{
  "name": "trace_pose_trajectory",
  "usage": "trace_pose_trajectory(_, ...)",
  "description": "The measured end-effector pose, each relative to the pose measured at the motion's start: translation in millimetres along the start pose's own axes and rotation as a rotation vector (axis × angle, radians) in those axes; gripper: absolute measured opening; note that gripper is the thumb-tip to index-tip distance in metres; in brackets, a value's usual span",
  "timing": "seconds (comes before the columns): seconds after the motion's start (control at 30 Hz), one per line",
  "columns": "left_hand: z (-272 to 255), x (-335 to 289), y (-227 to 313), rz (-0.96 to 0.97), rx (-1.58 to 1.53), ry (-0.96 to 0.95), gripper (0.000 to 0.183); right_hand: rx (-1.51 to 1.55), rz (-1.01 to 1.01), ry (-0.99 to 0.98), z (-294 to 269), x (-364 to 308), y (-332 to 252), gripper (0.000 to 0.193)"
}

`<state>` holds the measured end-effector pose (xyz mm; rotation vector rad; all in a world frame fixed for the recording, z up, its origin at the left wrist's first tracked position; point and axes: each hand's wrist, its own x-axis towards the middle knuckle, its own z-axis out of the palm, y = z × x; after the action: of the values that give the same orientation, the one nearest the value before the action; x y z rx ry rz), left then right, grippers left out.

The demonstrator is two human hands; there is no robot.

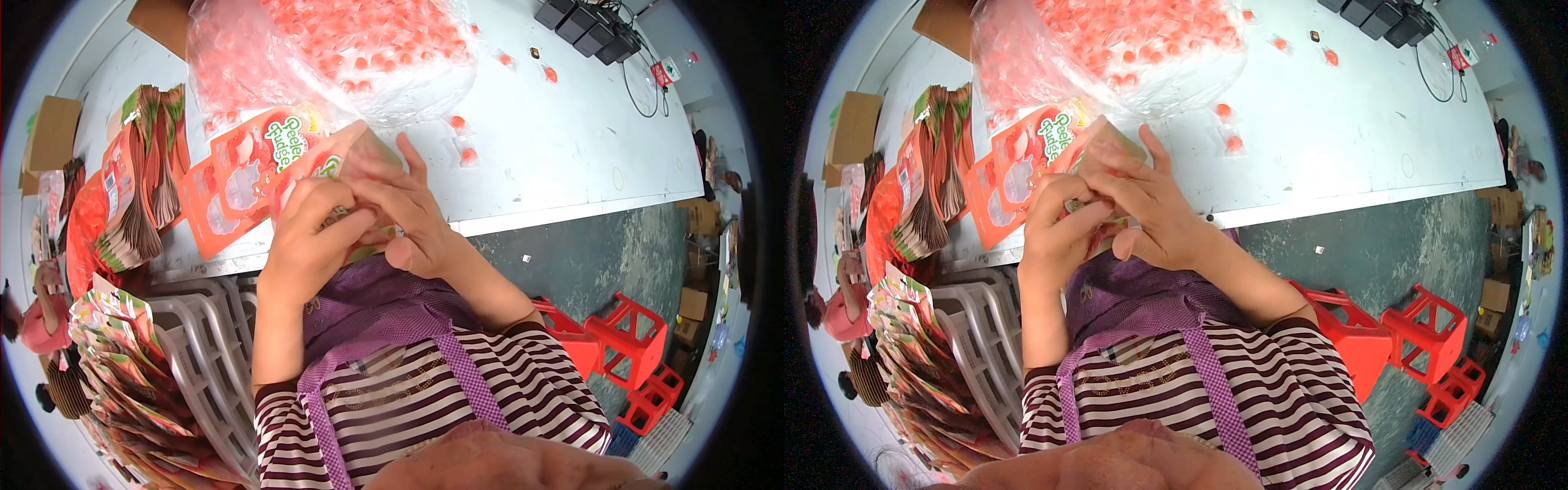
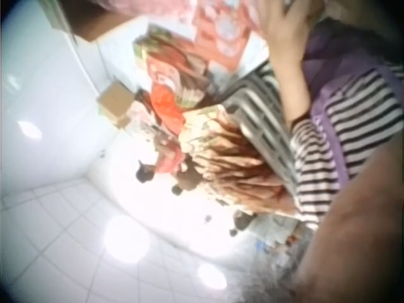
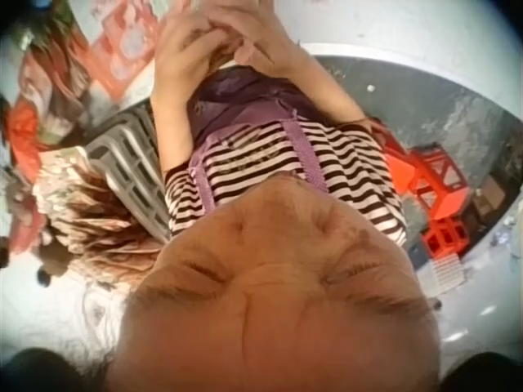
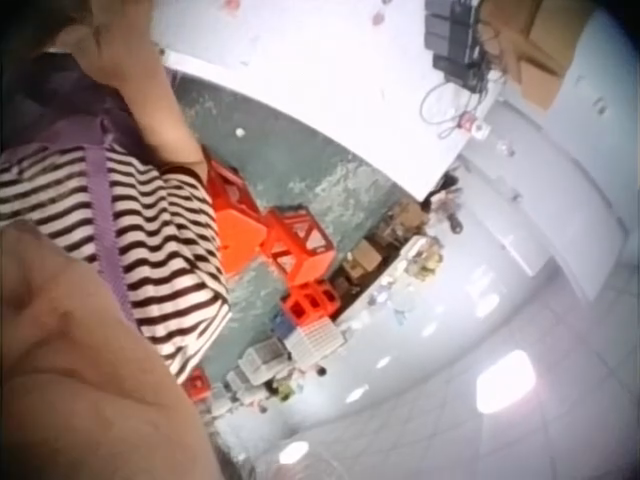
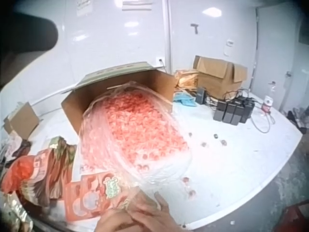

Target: Placing small pink candies into plastic pouches and organizing the completed packs into trays.

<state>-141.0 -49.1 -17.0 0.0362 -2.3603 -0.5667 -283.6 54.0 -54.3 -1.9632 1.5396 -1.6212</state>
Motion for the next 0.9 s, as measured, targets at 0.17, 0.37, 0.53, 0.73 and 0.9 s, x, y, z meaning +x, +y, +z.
trace_pose_trajectory(0.17,-13.5,-10.0,2.7,-0.057,0.006,0.014,0.03,-0.007,0.135,0.192,-24.5,-11.2,7.7,0.062)
trace_pose_trajectory(0.37,-19.6,-7.4,2.7,-0.079,0.069,0.063,0.03,-1.022,0.569,-0.014,-49.7,-20.4,60.7,0.04)
trace_pose_trajectory(0.53,-16.9,-6.6,6.2,-0.078,0.051,0.032,0.032,-1.029,0.696,-0.103,-48.2,-27.1,74.3,0.026)
trace_pose_trajectory(0.73,-10.7,-0.4,9.6,-0.072,-0.029,-0.007,0.029,-0.335,0.431,0.196,-44.6,-6.9,19.6,0.012)
trace_pose_trajectory(0.9,-7.0,-5.2,10.6,-0.056,-0.051,-0.051,0.023,-0.211,-0.019,0.012,-31.0,18.8,-14.0,0.014)
